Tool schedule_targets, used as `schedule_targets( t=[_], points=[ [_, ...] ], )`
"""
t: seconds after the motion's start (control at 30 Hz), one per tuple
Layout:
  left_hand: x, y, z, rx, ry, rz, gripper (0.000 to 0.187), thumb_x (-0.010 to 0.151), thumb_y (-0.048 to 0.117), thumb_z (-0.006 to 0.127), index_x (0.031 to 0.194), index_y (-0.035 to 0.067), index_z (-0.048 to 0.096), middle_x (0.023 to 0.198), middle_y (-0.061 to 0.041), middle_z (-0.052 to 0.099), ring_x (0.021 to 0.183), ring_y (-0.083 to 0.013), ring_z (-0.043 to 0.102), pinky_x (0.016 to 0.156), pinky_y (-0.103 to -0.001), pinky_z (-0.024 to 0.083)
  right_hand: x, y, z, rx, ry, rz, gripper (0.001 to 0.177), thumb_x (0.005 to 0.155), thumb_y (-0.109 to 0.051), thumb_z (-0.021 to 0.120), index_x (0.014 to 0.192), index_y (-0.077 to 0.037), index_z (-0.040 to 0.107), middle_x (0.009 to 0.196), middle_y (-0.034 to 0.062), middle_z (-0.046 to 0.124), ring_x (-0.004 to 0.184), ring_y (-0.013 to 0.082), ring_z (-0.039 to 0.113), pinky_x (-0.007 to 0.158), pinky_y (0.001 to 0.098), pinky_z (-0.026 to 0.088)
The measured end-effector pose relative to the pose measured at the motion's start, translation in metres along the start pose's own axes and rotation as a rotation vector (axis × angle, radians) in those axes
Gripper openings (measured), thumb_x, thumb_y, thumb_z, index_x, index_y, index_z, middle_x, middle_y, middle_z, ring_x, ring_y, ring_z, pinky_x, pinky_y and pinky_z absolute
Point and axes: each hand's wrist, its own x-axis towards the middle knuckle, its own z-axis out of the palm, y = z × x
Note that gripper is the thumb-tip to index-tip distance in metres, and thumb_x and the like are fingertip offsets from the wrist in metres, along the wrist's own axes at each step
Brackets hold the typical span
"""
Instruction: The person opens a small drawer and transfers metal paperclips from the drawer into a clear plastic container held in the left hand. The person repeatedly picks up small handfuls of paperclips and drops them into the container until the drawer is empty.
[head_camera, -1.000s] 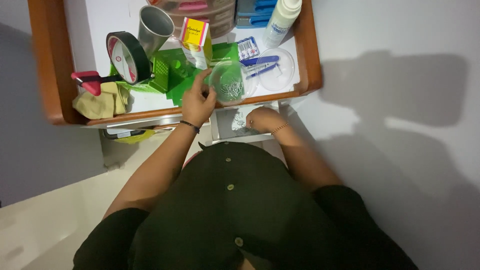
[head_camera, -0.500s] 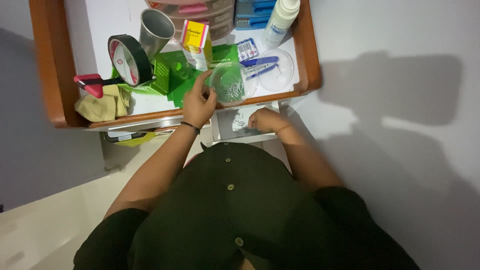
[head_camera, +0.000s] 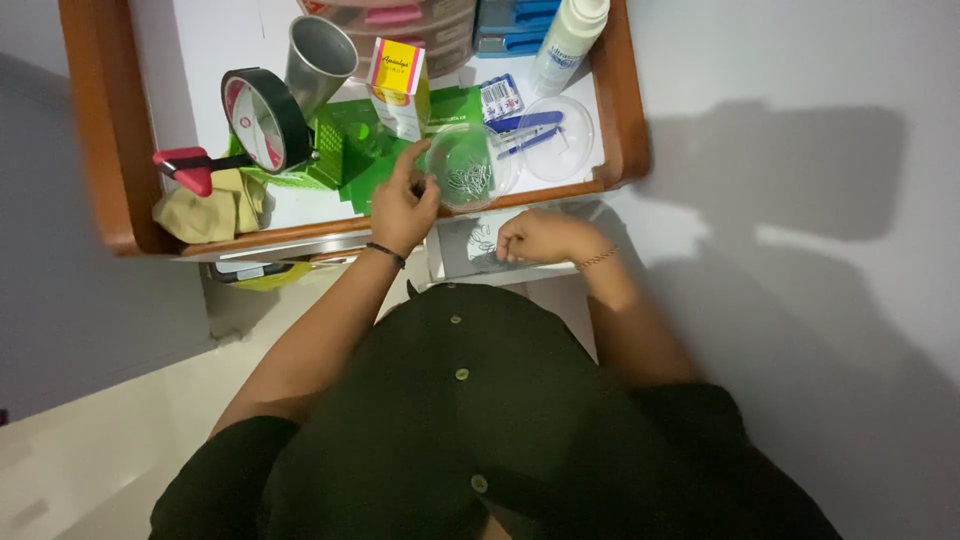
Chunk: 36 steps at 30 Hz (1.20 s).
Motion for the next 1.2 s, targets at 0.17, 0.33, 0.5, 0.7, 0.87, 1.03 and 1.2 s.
schedule_targets(
  t=[0.17,0.33,0.5,0.7,0.87,1.03,1.2],
  points=[
    [0.0,-0.004,0.003,-0.037,0.007,-0.017,0.05,0.093,0.014,0.061,0.14,0.028,0.054,0.084,-0.006,0.076,0.076,-0.0335,0.073,0.074,-0.045,0.056,-0.037,-0.056,-0.026,0.021,0.222,-0.237,0.022,0.09,-0.002,0.055,0.101,-0.003,0.075,0.097,0.021,0.077,0.093,0.0399,0.072,0.085,0.0504,0.055],
    [0.001,-0.004,0.002,-0.052,0.027,0.036,0.049,0.092,0.013,0.061,0.139,0.027,0.056,0.076,-0.008,0.073,0.072,-0.034,0.072,0.069,-0.045,0.055,-0.018,-0.047,-0.037,-0.079,0.576,-0.368,0.022,0.089,-0.003,0.059,0.104,-0.008,0.074,0.097,0.0227,0.074,0.097,0.0452,0.07,0.083,0.052,0.055],
    [0.0,-0.007,0.002,-0.109,0.04,0.05,0.05,0.091,0.01,0.062,0.138,0.026,0.057,0.072,-0.007,0.072,0.069,-0.0327,0.072,0.066,-0.042,0.055,-0.007,-0.055,-0.032,-0.028,0.654,-0.391,0.032,0.089,0.003,0.056,0.114,-0.002,0.074,0.106,0.0224,0.074,0.102,0.0409,0.071,0.084,0.0425,0.059],
    [0.001,-0.005,0.0,-0.079,0.025,0.028,0.049,0.092,0.011,0.062,0.138,0.026,0.056,0.071,-0.009,0.071,0.07,-0.0354,0.072,0.067,-0.045,0.055,-0.02,-0.039,-0.042,-0.158,0.602,-0.315,0.019,0.092,-0.011,0.062,0.107,-0.013,0.075,0.097,0.0158,0.074,0.098,0.0378,0.071,0.08,0.0463,0.057],
    [0.001,-0.006,0.003,-0.065,0.032,0.012,0.049,0.092,0.011,0.063,0.139,0.028,0.056,0.072,-0.01,0.071,0.071,-0.0358,0.072,0.067,-0.047,0.054,-0.046,-0.049,-0.038,-0.17,0.257,-0.109,0.024,0.09,-0.016,0.059,0.095,-0.004,0.079,0.088,0.0231,0.077,0.086,0.0429,0.072,0.08,0.0504,0.055],
    [0.001,-0.007,0.003,-0.052,0.014,-0.004,0.047,0.094,0.012,0.06,0.139,0.027,0.056,0.07,-0.005,0.071,0.065,-0.029,0.071,0.065,-0.041,0.055,0.015,0.004,0.003,-0.27,0.103,-0.011,0.03,0.088,-0.027,0.06,0.091,-0.004,0.079,0.084,0.0226,0.076,0.083,0.0427,0.074,0.074,0.0493,0.056],
    [-0.001,-0.005,0.005,-0.078,0.028,-0.007,0.049,0.094,0.011,0.061,0.14,0.028,0.057,0.076,-0.008,0.073,0.069,-0.0309,0.071,0.068,-0.041,0.055,0.065,0.055,0.037,-0.382,0.121,0.152,0.047,0.084,-0.021,0.065,0.13,-0.02,0.072,0.123,0.0194,0.071,0.115,0.0382,0.069,0.094,0.0504,0.056]
  ],
)
